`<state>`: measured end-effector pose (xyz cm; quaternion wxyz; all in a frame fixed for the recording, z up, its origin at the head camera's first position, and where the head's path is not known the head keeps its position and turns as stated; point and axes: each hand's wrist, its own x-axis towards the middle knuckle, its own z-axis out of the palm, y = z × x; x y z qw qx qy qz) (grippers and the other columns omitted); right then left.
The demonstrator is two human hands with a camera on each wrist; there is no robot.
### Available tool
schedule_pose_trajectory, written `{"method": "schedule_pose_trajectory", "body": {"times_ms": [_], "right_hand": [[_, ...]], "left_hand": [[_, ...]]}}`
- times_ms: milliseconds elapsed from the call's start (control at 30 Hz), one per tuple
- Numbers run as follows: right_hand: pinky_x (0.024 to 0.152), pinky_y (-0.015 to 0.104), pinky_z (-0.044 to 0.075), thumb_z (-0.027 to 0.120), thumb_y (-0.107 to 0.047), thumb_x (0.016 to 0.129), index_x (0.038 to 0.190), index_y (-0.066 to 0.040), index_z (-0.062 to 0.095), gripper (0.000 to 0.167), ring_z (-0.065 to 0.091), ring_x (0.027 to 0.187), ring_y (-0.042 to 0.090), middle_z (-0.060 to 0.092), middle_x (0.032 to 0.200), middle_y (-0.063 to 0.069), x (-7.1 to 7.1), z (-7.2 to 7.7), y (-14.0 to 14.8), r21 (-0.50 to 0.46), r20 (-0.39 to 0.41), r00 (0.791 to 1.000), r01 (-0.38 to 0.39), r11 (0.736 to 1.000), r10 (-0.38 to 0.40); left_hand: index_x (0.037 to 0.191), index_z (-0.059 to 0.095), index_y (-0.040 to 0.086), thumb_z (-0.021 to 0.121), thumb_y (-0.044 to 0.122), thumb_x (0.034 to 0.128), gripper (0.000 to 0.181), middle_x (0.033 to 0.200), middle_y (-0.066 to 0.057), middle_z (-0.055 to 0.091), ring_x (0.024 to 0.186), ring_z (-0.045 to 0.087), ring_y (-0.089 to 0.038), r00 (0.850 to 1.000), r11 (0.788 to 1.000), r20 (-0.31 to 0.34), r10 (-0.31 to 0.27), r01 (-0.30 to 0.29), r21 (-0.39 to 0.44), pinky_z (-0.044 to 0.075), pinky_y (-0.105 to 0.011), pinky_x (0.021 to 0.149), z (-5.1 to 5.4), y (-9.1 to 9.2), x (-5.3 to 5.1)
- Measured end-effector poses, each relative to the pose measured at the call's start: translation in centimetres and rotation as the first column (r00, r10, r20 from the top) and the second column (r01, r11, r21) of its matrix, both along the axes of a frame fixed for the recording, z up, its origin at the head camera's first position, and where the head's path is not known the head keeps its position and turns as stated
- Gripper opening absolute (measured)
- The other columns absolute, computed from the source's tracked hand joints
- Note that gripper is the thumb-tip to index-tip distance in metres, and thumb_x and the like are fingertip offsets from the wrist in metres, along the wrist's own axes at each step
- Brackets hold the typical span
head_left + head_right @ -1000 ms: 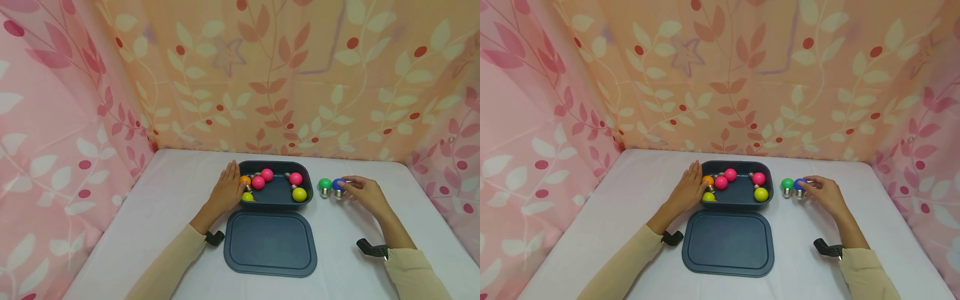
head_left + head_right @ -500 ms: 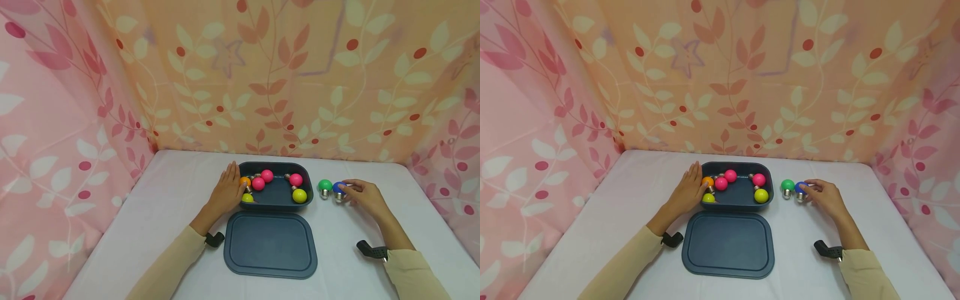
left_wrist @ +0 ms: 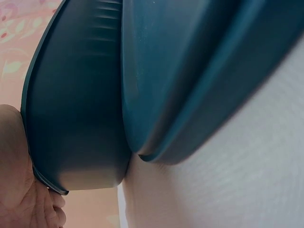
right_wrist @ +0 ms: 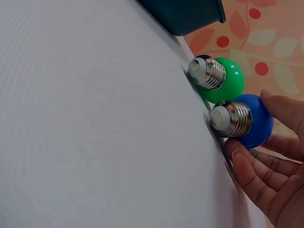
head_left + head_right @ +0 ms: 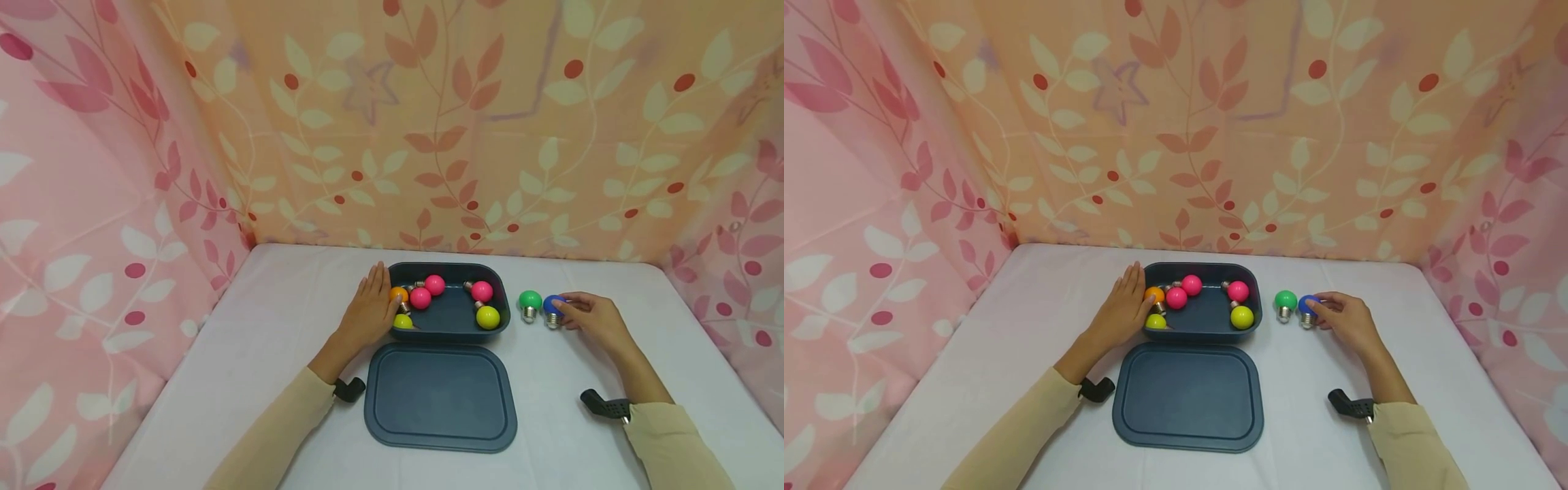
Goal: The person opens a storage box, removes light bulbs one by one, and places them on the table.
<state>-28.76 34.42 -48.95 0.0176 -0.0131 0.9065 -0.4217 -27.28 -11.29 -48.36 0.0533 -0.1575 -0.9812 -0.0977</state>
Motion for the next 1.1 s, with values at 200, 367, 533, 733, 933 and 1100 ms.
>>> {"method": "schedule_pose_trajectory", "body": {"times_ms": [200,367,533,733,933,1100], "right_hand": [[0.067,0.021,0.057,0.064,-0.050,0.097,0.136,0.007,0.057,0.069,0.073,0.074,0.015,0.070,0.112,0.028,-0.11,-0.10,-0.22,-0.003,-0.014,1.000,0.007,1.000,-0.007],[0.067,0.020,0.057,0.064,-0.048,0.098,0.135,0.007,0.058,0.067,0.073,0.073,0.013,0.067,0.117,0.031,-0.28,-0.16,-0.59,-0.008,-0.025,1.000,0.014,1.000,-0.015],[0.067,0.020,0.057,0.064,-0.048,0.098,0.136,0.008,0.057,0.068,0.073,0.075,0.012,0.066,0.120,0.032,-0.24,-0.23,-0.77,-0.009,-0.024,1.000,0.011,1.000,-0.011],[0.069,0.019,0.056,0.062,-0.050,0.099,0.138,0.005,0.056,0.068,0.074,0.079,0.012,0.067,0.119,0.030,-0.16,-0.29,-0.78,0.000,-0.009,1.000,-0.003,1.000,0.003],[0.068,0.021,0.057,0.061,-0.048,0.100,0.137,0.005,0.057,0.065,0.074,0.078,0.015,0.071,0.112,0.027,-0.17,-0.08,-0.69,-0.002,-0.012,1.000,-0.007,1.000,0.007],[0.065,0.024,0.058,0.061,-0.045,0.101,0.134,0.004,0.060,0.060,0.074,0.075,0.019,0.072,0.107,0.027,0.06,0.55,-0.57,-0.010,-0.045,0.999,0.015,1.000,-0.015]], "left_hand": [[0.159,0.014,-0.005,0.032,0.042,0.1097,0.071,0.169,-0.020,0.006,0.156,0.004,-0.033,1.000,1.000,0.010,-0.001,0.001,0.016,0.008,-0.046,0.125,0.14,-0.03,0.01],[0.160,0.013,-0.004,0.031,0.043,0.1098,0.071,0.169,-0.019,0.006,0.156,0.003,-0.032,1.000,1.000,0.010,0.002,-0.002,0.015,0.007,-0.044,0.125,0.03,-0.06,-0.12],[0.160,0.014,-0.004,0.033,0.041,0.1096,0.070,0.169,-0.019,0.006,0.156,0.003,-0.032,1.000,1.000,0.009,0.004,-0.004,0.029,0.007,-0.044,0.124,-0.01,-0.06,-0.17],[0.160,0.013,-0.004,0.032,0.042,0.1100,0.070,0.169,-0.019,0.005,0.156,0.002,-0.032,1.000,1.000,0.027,0.007,-0.007,0.024,0.007,-0.045,0.125,0.04,-0.03,-0.04],[0.160,0.012,-0.004,0.033,0.041,0.1099,0.071,0.169,-0.020,0.005,0.156,0.003,-0.033,1.000,1.000,0.025,0.008,-0.008,0.021,0.009,-0.046,0.124,0.09,0.04,0.02],[0.160,0.011,-0.004,0.035,0.041,0.1098,0.071,0.169,-0.019,0.004,0.156,0.002,-0.033,1.000,1.000,0.026,0.008,-0.009,0.021,0.008,-0.045,0.125,0.02,0.10,0.00]]}}
